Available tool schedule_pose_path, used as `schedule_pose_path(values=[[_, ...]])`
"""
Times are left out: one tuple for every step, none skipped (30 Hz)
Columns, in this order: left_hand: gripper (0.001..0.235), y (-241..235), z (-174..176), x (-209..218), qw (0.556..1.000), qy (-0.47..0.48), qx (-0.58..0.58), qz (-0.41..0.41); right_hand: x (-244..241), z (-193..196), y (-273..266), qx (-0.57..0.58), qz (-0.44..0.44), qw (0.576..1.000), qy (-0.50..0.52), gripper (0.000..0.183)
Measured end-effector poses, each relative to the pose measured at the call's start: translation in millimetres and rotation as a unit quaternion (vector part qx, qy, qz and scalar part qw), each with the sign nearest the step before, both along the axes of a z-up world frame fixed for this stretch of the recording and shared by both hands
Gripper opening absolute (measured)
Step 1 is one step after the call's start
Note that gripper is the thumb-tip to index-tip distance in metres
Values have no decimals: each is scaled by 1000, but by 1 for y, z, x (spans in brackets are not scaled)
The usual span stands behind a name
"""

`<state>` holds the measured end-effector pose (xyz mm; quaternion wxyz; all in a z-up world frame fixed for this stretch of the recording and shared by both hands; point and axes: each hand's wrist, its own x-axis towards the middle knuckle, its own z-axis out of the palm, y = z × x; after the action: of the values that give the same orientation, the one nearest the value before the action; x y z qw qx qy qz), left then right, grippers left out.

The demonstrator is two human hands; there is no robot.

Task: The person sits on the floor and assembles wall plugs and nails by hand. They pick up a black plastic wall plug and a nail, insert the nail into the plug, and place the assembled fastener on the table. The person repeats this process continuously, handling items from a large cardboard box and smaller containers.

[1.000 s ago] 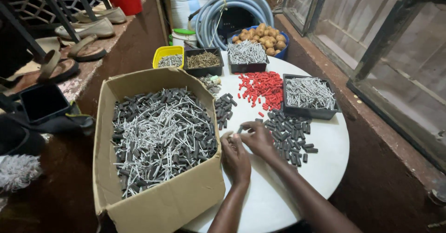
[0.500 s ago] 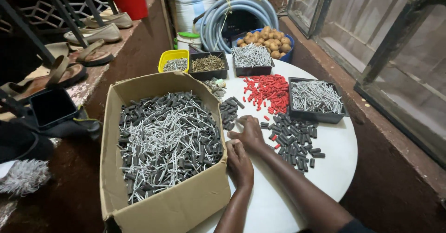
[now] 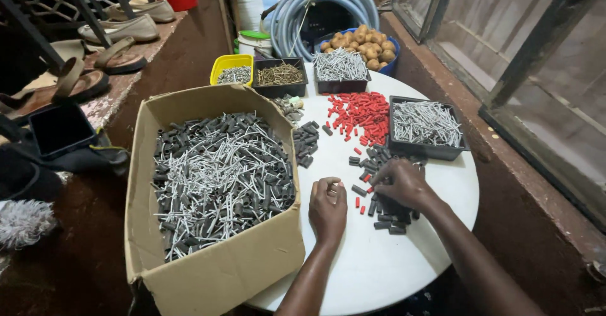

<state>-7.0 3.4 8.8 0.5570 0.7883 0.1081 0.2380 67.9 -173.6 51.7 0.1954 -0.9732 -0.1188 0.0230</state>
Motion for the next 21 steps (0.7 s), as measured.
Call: schedule_pose_path(values=[[9, 0, 0, 0, 1000, -1, 2, 0, -3, 1, 2, 2, 0, 1000, -1, 16], [10, -1, 0, -1, 1000, -4, 10, -4, -6, 3, 3, 24, 14, 999, -34, 14], [12, -1, 0, -2, 1000, -7, 19, -9, -10, 4, 5, 47, 27, 996, -67, 15], [12, -1, -3, -1, 1000, -7, 20, -10, -9, 3, 9, 48, 27, 996, -68, 15], [13, -1, -6, 1, 1000, -12, 26, -5, -9, 3, 13, 63, 16, 995, -72, 16], [15, -1, -8, 2, 999, -18, 32, -1, -8, 4, 16, 78, 5, 994, -76, 18], [15, -2, -7, 1, 999, -20, 33, -4, -10, 6, 18, 80, 2, 994, -78, 18], [17, -1, -6, 0, 999, -11, 43, -13, -12, 8, 20, 35, -21, 996, -78, 20], [19, 0, -4, -2, 998, -2, 52, -19, -14, 11, 23, -10, -42, 996, -77, 24], [19, -1, -6, 1, 998, -3, 53, -20, -4, -3, 19, -9, -43, 996, -78, 24], [25, -1, -9, 2, 997, 2, 73, -36, 5, -17, 16, -8, -49, 995, -88, 24], [32, -1, -11, 4, 994, 7, 92, -52, 15, -31, 13, -7, -55, 994, -98, 25], [32, 0, -10, 5, 994, 8, 92, -50, 11, -28, 13, -6, -53, 994, -98, 25], [34, 0, -9, 6, 990, 11, 123, -69, 9, -26, 12, 12, -47, 994, -102, 27], [37, -1, -8, 7, 984, 15, 153, -90, 5, -23, 9, 30, -44, 993, -105, 29], [37, -2, 1, 4, 984, 15, 152, -91, 3, -24, 7, 29, -45, 993, -105, 29], [38, -3, 11, 1, 979, 31, 173, -107, 2, -24, 5, 106, -46, 988, -102, 32], [39, -4, 21, -2, 972, 46, 194, -124, 1, -23, 4, 183, -46, 977, -99, 35], [39, -3, 11, 4, 972, 46, 192, -124, 4, -32, -3, 182, -46, 977, -99, 35], [37, -2, 1, 10, 964, 21, 230, -136, 7, -40, -10, 283, -66, 953, -90, 32], [35, -1, -10, 16, 953, -4, 267, -146, 11, -49, -17, 382, -85, 917, -79, 32]])
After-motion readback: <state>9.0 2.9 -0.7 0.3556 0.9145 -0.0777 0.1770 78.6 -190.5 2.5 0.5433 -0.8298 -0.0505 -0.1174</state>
